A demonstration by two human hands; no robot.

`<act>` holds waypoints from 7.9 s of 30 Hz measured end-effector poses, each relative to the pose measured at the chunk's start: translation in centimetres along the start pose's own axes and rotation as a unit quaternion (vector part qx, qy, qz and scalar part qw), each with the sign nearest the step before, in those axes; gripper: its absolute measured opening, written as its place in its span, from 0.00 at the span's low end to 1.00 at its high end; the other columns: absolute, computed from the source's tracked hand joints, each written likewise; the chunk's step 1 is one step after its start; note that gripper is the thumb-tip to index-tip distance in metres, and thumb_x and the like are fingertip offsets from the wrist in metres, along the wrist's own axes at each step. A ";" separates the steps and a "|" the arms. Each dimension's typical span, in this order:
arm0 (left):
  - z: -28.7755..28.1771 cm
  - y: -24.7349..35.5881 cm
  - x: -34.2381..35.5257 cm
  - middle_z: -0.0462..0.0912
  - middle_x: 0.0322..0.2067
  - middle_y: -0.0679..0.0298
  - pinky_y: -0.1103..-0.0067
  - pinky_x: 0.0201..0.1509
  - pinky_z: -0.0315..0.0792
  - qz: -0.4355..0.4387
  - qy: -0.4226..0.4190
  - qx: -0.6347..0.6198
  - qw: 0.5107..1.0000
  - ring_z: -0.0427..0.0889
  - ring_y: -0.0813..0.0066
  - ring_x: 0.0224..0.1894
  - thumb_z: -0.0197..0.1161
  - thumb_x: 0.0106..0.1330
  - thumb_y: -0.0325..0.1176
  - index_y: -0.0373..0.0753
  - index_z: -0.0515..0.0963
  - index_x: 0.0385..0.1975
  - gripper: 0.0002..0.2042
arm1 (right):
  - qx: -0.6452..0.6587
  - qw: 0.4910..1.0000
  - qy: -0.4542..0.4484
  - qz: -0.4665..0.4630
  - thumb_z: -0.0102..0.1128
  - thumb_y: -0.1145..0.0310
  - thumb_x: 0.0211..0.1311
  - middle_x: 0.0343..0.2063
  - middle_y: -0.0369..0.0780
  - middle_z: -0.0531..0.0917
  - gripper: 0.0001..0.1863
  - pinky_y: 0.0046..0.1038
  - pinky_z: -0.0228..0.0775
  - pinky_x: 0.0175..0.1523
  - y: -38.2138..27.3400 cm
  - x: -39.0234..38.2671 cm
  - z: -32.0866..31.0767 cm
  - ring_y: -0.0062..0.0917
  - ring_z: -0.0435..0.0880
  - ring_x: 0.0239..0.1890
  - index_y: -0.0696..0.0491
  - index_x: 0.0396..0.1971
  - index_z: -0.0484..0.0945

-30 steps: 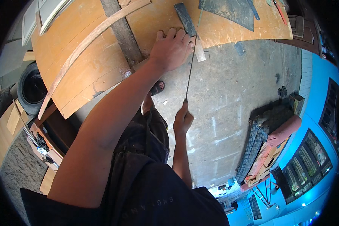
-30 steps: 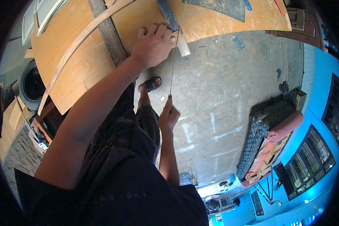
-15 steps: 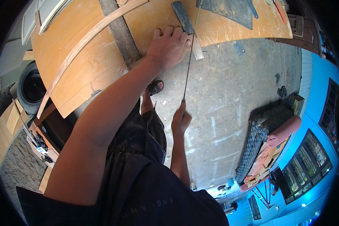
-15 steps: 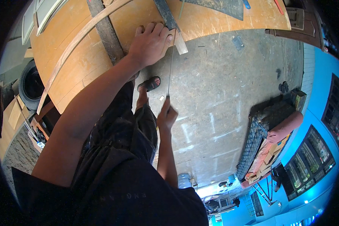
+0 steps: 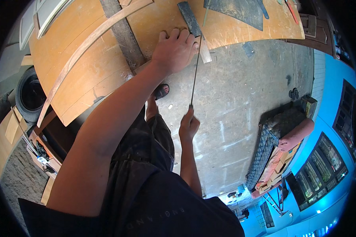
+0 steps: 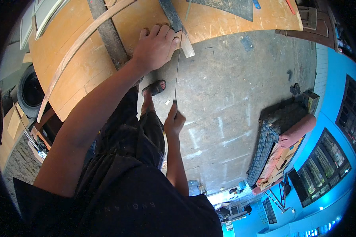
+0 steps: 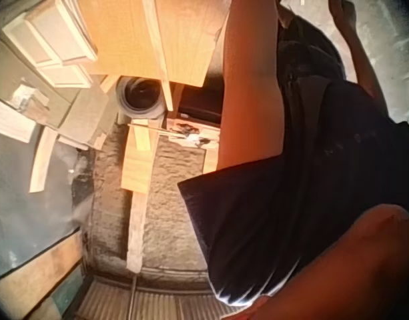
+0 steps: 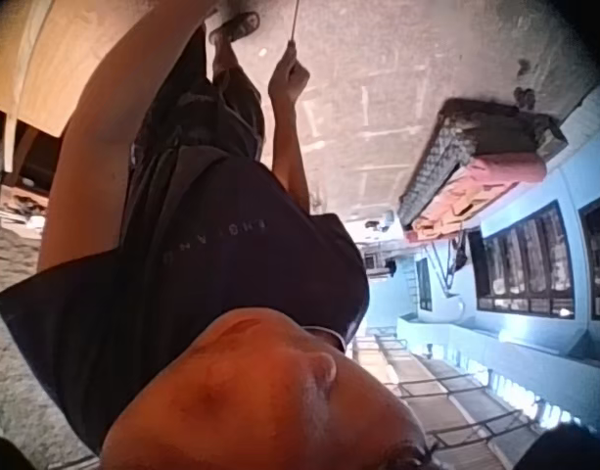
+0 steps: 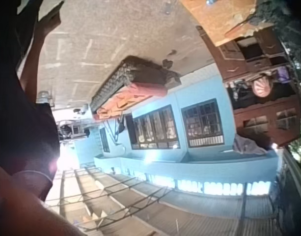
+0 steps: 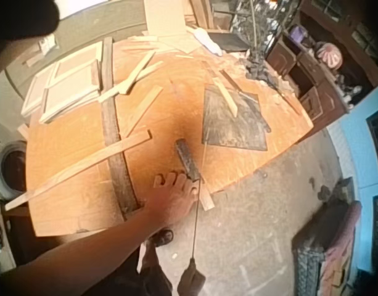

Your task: Sawing and filing a small wooden piece at a workbench.

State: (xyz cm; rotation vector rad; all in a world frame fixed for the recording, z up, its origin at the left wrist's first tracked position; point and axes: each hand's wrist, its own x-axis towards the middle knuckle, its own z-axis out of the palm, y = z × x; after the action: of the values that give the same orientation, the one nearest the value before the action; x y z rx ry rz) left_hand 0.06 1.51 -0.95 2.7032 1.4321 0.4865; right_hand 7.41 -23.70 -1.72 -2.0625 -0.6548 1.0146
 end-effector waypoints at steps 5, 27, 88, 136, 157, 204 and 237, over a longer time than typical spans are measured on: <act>0.3 0.9 0.3 0.74 0.36 0.64 0.58 0.44 0.68 0.004 -0.009 -0.022 1.000 0.75 0.64 0.43 0.56 0.69 0.45 0.42 0.76 0.35 0.12 | 0.007 0.990 0.039 -0.137 0.47 0.59 0.78 0.09 0.43 0.65 0.30 0.34 0.54 0.21 -8.3 12.2 4.6 0.19 0.62 0.16 0.65 0.17 0.73; -0.1 0.7 0.6 0.74 0.36 0.63 0.58 0.45 0.67 -0.005 -0.009 -0.007 1.000 0.74 0.64 0.43 0.57 0.67 0.45 0.42 0.77 0.35 0.13 | 0.042 0.998 0.013 0.049 0.47 0.59 0.77 0.09 0.34 0.65 0.29 0.31 0.48 0.22 -0.8 0.2 0.9 0.15 0.61 0.17 0.60 0.14 0.68; 0.3 0.5 0.4 0.75 0.36 0.64 0.58 0.44 0.67 -0.011 0.021 -0.018 1.000 0.74 0.64 0.42 0.56 0.68 0.45 0.43 0.77 0.35 0.13 | -0.002 0.995 0.037 -0.097 0.43 0.50 0.79 0.10 0.33 0.61 0.36 0.33 0.49 0.22 -5.1 9.1 4.2 0.18 0.57 0.16 0.58 0.10 0.61; 0.3 0.2 0.4 0.75 0.35 0.64 0.59 0.43 0.67 -0.022 0.009 -0.023 0.999 0.75 0.65 0.41 0.56 0.68 0.46 0.42 0.77 0.35 0.13 | -0.006 0.998 0.052 0.025 0.45 0.50 0.78 0.09 0.31 0.62 0.36 0.30 0.48 0.21 -2.1 3.9 3.1 0.15 0.59 0.16 0.61 0.10 0.63; 0.0 0.1 0.8 0.75 0.34 0.62 0.60 0.42 0.67 -0.013 0.019 -0.005 1.000 0.74 0.63 0.41 0.56 0.68 0.45 0.42 0.77 0.33 0.12 | 0.108 0.993 -0.044 0.025 0.49 0.54 0.77 0.11 0.26 0.59 0.30 0.25 0.43 0.22 -1.3 2.6 -1.4 0.10 0.54 0.17 0.51 0.12 0.61; -2.2 0.6 1.2 0.74 0.39 0.54 0.62 0.49 0.65 -0.060 -0.082 -0.115 0.988 0.74 0.55 0.45 0.59 0.67 0.42 0.37 0.75 0.39 0.13 | 0.216 0.969 0.098 0.074 0.55 0.66 0.74 0.11 0.27 0.65 0.20 0.21 0.48 0.18 -1.5 6.3 -4.2 0.10 0.61 0.13 0.51 0.19 0.65; -1.0 0.1 0.8 0.76 0.39 0.56 0.60 0.53 0.64 -0.055 -0.027 -0.094 0.994 0.73 0.57 0.47 0.51 0.69 0.39 0.38 0.76 0.35 0.11 | 0.184 0.977 -0.108 -0.001 0.41 0.56 0.80 0.17 0.28 0.65 0.25 0.21 0.54 0.27 -3.0 4.3 -0.6 0.12 0.61 0.22 0.53 0.20 0.67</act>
State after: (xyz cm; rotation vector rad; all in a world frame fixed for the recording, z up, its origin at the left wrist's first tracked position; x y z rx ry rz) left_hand 0.30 2.01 0.28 2.4579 1.4341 0.5103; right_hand 9.95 -19.17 -1.02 -1.6445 -0.5295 1.2670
